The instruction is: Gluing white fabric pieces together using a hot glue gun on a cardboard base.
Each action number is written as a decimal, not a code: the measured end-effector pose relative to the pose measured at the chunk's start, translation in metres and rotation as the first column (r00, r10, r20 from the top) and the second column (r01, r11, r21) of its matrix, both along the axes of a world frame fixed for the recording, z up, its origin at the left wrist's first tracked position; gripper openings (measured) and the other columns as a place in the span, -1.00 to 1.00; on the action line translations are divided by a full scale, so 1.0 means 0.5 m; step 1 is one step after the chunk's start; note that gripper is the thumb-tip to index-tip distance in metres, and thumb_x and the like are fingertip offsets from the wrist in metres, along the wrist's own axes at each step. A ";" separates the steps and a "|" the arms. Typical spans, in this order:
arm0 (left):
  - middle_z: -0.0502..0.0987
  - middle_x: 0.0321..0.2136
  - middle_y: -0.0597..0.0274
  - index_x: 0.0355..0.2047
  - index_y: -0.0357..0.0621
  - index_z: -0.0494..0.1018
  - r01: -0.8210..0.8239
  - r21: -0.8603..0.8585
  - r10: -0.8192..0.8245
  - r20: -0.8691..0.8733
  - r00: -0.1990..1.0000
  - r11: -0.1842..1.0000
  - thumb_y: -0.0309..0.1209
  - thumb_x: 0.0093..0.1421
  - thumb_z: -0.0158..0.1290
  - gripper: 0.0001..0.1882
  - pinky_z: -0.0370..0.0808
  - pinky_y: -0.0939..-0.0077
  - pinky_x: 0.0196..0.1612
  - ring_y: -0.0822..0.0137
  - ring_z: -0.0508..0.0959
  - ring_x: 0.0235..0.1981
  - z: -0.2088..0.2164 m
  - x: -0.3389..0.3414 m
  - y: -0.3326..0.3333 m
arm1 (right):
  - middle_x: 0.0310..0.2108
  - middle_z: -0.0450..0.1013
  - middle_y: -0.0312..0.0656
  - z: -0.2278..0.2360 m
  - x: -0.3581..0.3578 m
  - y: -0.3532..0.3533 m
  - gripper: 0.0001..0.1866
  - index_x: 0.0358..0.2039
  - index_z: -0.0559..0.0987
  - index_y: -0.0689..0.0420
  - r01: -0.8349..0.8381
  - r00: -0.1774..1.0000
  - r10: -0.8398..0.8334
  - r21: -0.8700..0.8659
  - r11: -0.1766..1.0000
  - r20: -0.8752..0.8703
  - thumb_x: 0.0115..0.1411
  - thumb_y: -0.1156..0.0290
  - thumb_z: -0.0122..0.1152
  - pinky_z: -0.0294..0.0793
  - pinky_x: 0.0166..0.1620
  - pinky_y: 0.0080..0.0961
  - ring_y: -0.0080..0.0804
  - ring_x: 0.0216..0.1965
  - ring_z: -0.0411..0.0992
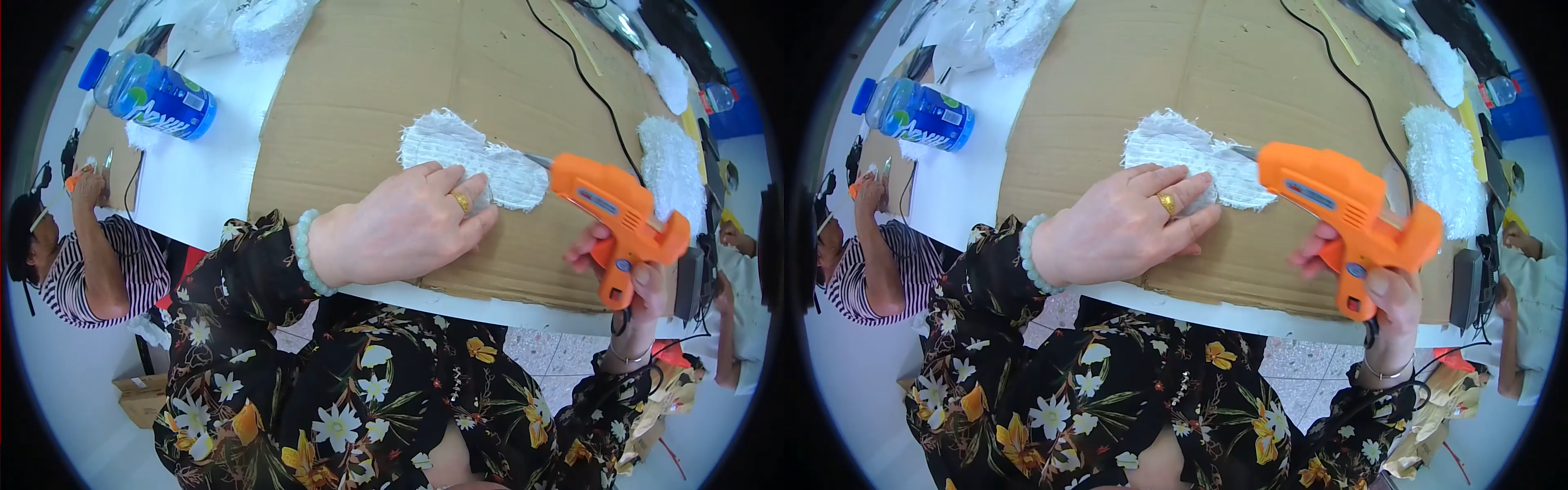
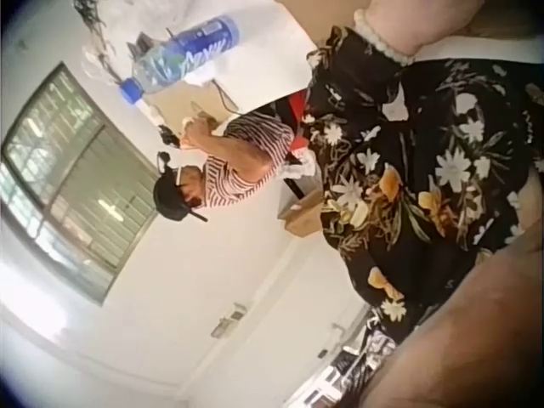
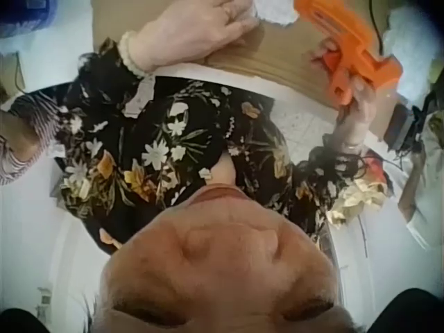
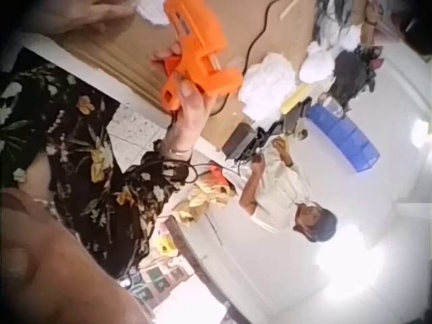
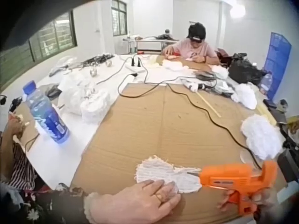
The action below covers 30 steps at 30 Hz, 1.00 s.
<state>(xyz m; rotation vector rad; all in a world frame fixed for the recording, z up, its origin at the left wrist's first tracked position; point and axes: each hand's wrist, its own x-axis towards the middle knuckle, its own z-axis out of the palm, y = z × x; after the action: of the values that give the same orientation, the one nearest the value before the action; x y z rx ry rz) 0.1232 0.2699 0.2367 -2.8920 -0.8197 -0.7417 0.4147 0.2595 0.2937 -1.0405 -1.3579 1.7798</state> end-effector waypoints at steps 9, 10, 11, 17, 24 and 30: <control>0.43 -0.53 0.20 -0.50 -0.25 0.43 0.024 0.016 -0.023 -0.030 0.999 1.000 -0.42 -0.07 0.00 -0.85 0.42 0.53 -0.41 0.31 0.45 -0.45 -0.002 -0.003 0.000 | -0.08 0.40 -0.07 0.012 -0.113 0.049 -0.51 0.02 0.36 0.34 -0.104 0.991 0.104 -0.010 0.995 0.086 0.12 0.32 0.12 0.44 -0.08 -0.42 -0.34 -0.13 0.43; 0.43 -0.53 0.20 -0.50 -0.25 0.43 0.019 0.016 -0.019 -0.027 0.999 1.000 -0.42 -0.07 0.00 -0.85 0.42 0.53 -0.41 0.31 0.45 -0.45 -0.002 -0.004 0.000 | -0.08 0.40 -0.07 0.016 -0.117 0.049 -0.51 0.02 0.36 0.34 -0.108 0.990 0.109 -0.011 0.994 0.088 0.12 0.32 0.12 0.44 -0.08 -0.42 -0.34 -0.13 0.43; 0.42 -0.55 0.21 -0.51 -0.26 0.43 0.024 0.032 -0.024 -0.027 0.999 0.999 -0.42 -0.08 0.00 -0.84 0.42 0.53 -0.41 0.31 0.45 -0.46 -0.001 -0.005 -0.001 | -0.10 0.41 -0.10 0.022 -0.120 0.050 -0.51 0.02 0.36 0.33 -0.119 0.985 0.119 -0.005 0.993 0.125 0.12 0.33 0.12 0.42 -0.08 -0.46 -0.39 -0.14 0.42; 0.43 -0.53 0.16 -0.44 -0.31 0.43 0.071 -0.040 -0.074 -0.074 0.995 0.997 -0.41 -0.09 0.01 -0.78 0.46 0.48 -0.35 0.23 0.48 -0.37 -0.005 0.001 0.008 | -0.19 0.45 -0.21 0.008 -0.118 0.056 -0.53 0.02 0.37 0.31 -0.126 0.962 0.130 -0.032 0.991 0.238 0.14 0.33 0.11 0.36 -0.12 -0.60 -0.54 -0.19 0.38; 0.43 -0.52 0.12 -0.39 -0.37 0.44 0.048 -0.072 -0.054 -0.083 0.995 0.996 -0.42 -0.12 0.01 -0.72 0.49 0.45 -0.36 0.20 0.49 -0.36 0.007 -0.008 -0.014 | -0.24 0.45 -0.25 0.007 -0.142 0.063 -0.56 0.00 0.38 0.30 -0.183 0.963 0.182 -0.013 0.983 0.198 0.16 0.33 0.11 0.35 -0.14 -0.62 -0.57 -0.22 0.37; 0.42 -0.56 0.14 -0.40 -0.37 0.45 0.073 -0.068 -0.077 -0.050 0.996 0.995 -0.42 -0.12 0.01 -0.73 0.48 0.47 -0.40 0.23 0.47 -0.40 -0.002 0.002 -0.005 | -0.26 0.43 -0.26 -0.001 -0.136 0.071 -0.57 0.00 0.38 0.30 -0.212 0.950 0.209 -0.009 0.977 0.231 0.18 0.31 0.10 0.34 -0.18 -0.62 -0.58 -0.27 0.35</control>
<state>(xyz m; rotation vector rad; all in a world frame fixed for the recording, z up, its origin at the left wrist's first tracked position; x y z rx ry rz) 0.1240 0.2674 0.2356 -3.0015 -0.7478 -0.6533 0.3467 0.2950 0.2934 -1.1591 -1.6771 1.8399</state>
